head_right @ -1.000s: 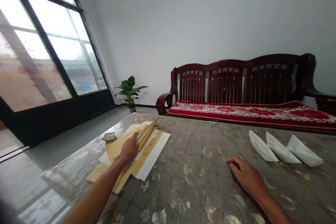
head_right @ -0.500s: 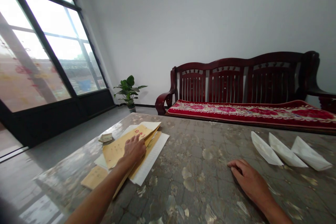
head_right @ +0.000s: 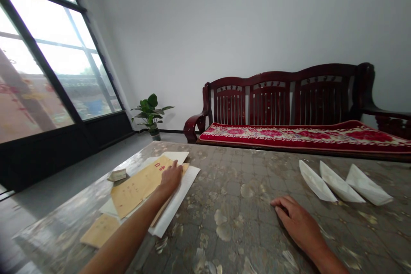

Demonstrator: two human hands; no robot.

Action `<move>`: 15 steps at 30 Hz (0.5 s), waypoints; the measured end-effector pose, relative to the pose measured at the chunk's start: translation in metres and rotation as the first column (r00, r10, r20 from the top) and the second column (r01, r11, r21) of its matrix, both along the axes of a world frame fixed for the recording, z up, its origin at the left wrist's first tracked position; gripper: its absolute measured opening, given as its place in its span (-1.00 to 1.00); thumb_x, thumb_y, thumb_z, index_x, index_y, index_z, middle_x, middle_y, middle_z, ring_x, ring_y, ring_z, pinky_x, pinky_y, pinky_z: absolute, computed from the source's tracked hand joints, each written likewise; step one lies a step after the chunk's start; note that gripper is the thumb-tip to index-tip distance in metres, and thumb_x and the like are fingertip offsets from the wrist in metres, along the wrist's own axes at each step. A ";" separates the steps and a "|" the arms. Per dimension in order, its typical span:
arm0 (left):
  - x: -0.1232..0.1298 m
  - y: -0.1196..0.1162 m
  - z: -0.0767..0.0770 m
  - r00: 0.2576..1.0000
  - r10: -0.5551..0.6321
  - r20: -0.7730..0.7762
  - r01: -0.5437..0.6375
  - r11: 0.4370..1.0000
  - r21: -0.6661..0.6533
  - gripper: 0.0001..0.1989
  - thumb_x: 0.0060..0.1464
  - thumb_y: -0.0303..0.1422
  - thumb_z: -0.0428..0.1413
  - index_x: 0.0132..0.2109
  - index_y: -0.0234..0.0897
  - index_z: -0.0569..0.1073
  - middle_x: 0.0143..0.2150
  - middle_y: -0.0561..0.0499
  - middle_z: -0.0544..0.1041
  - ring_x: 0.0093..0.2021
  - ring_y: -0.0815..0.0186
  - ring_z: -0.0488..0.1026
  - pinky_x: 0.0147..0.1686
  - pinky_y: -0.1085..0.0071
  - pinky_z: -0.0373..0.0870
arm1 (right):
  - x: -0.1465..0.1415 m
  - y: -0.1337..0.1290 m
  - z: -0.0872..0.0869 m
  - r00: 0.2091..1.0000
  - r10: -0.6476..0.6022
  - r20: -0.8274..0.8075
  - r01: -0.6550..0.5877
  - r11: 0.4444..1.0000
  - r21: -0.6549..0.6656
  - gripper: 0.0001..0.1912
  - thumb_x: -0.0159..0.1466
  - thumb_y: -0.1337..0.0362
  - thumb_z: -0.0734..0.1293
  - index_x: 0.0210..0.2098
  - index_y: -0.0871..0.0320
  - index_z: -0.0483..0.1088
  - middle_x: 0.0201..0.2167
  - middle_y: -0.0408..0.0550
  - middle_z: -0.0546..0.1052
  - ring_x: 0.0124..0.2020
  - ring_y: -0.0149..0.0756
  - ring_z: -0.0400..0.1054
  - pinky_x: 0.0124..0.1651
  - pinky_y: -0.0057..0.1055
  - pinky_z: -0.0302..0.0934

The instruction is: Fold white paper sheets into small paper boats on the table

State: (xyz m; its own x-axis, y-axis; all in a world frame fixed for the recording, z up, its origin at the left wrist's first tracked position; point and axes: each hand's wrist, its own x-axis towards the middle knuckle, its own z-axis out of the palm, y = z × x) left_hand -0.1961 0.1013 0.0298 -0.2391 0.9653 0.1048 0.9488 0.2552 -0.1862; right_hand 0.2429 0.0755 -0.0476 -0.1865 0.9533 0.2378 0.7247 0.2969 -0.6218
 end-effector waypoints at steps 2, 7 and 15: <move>-0.002 0.004 0.000 1.000 -0.005 -0.012 0.005 1.000 0.004 -0.60 0.23 -0.51 -0.19 0.03 -0.28 0.48 0.18 -0.27 0.32 -0.01 0.05 0.46 -0.18 0.19 0.45 | -0.001 0.000 0.000 1.000 -0.001 -0.002 0.001 1.000 -0.004 -0.69 0.22 0.07 0.17 -0.28 -0.01 0.51 -0.17 -0.06 0.55 -0.12 -0.11 0.43 -0.03 -0.25 0.30; 0.001 0.022 -0.001 1.000 -0.017 -0.024 0.017 1.000 -0.015 -0.59 0.21 -0.58 -0.18 0.00 -0.35 0.51 0.09 -0.31 0.37 -0.07 0.06 0.51 -0.18 0.20 0.46 | -0.002 -0.002 0.001 1.000 -0.010 0.000 0.010 1.000 -0.023 -0.70 0.22 0.08 0.17 -0.27 -0.01 0.50 -0.17 -0.05 0.56 -0.13 -0.10 0.44 -0.05 -0.25 0.29; 0.001 0.048 0.003 0.999 0.028 0.032 -0.026 0.998 -0.049 -0.69 0.27 -0.31 0.02 0.04 -0.41 0.47 -0.04 -0.24 0.50 -0.06 0.12 0.51 -0.10 0.17 0.46 | -0.003 -0.004 0.005 1.000 0.004 0.000 -0.004 0.999 -0.036 -0.70 0.23 0.10 0.16 -0.26 0.00 0.50 -0.16 -0.05 0.54 -0.11 -0.11 0.43 -0.02 -0.24 0.27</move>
